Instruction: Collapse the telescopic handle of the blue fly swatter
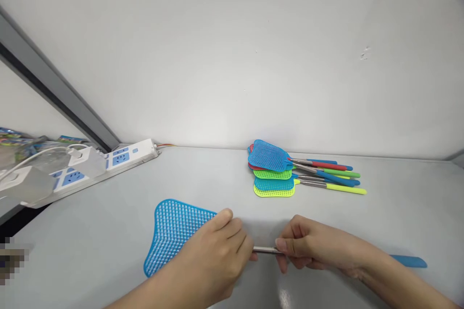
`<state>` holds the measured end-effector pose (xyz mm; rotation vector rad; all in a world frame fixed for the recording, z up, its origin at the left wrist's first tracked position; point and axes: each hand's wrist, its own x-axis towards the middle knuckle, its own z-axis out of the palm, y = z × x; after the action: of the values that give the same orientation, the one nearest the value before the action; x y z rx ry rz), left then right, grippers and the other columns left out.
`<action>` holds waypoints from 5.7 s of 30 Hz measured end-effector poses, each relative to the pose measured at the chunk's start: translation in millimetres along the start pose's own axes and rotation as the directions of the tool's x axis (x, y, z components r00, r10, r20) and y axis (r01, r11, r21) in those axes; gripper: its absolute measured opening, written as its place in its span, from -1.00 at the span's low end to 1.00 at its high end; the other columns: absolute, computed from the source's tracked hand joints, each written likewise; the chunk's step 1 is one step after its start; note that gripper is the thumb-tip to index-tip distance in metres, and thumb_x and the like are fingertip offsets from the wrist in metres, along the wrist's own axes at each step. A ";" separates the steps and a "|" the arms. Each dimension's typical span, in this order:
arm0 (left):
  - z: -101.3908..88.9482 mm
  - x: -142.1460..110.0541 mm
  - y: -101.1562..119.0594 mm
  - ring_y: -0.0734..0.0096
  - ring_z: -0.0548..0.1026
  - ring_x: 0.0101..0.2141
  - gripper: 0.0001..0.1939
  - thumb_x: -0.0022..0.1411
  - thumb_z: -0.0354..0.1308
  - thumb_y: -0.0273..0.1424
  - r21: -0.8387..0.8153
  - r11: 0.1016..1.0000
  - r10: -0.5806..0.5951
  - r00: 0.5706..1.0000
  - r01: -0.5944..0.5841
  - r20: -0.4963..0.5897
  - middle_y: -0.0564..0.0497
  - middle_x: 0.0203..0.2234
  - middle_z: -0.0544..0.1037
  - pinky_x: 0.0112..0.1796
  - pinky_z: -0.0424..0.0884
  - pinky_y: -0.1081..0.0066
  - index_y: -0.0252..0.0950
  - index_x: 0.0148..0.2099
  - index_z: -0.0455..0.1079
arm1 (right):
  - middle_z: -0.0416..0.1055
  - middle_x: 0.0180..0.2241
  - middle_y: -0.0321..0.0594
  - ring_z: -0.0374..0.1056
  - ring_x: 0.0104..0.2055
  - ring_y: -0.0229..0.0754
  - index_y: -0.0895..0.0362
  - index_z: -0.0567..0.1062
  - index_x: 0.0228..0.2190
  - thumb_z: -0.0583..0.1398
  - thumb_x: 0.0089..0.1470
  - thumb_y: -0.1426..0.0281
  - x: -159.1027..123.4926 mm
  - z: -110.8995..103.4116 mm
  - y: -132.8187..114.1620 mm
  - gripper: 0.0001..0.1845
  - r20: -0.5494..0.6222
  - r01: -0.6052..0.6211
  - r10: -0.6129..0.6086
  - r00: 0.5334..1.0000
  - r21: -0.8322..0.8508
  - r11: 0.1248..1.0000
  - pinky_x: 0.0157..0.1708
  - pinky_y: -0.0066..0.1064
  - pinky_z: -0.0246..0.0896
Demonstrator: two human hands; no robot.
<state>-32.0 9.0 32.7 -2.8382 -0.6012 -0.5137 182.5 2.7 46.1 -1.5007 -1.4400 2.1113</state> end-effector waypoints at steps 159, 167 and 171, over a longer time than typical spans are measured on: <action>25.1 5.4 -38.9 0.42 0.14 -0.50 -0.85 0.11 -0.06 -0.59 -0.213 0.977 0.004 0.994 0.019 0.105 0.07 -0.60 0.26 -0.28 0.10 0.32 -0.31 -0.47 0.18 | -0.09 -0.74 -0.50 -0.26 -0.72 -0.46 0.18 0.28 -0.62 0.12 0.01 0.10 7.4 -69.9 23.0 -0.58 0.142 -0.071 0.084 0.986 -0.094 0.993 -0.78 -0.57 -0.42; 21.0 8.3 -37.2 0.42 0.13 -0.52 -0.84 0.12 -0.06 -0.57 -0.177 0.984 0.011 0.998 0.001 0.066 0.07 -0.61 0.26 -0.31 0.09 0.31 -0.31 -0.48 0.18 | -0.11 -0.76 -0.51 -0.24 -0.72 -0.46 0.19 0.29 -0.62 0.12 0.01 0.08 8.4 -70.0 21.7 -0.57 0.133 -0.046 0.061 0.989 -0.118 0.992 -0.77 -0.58 -0.40; 20.0 8.3 -36.3 0.42 0.13 -0.52 -0.84 0.12 -0.06 -0.57 -0.194 0.981 0.005 0.996 0.013 0.092 0.07 -0.61 0.26 -0.32 0.08 0.31 -0.31 -0.49 0.17 | -0.11 -0.76 -0.52 -0.24 -0.72 -0.47 0.20 0.31 -0.61 0.11 0.01 0.08 8.9 -69.3 21.4 -0.56 0.153 -0.018 0.038 0.987 -0.129 0.992 -0.77 -0.58 -0.39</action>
<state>-34.3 49.8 21.6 -3.0600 -0.6033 -0.4685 241.6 38.6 22.3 -1.4336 -1.6449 2.2357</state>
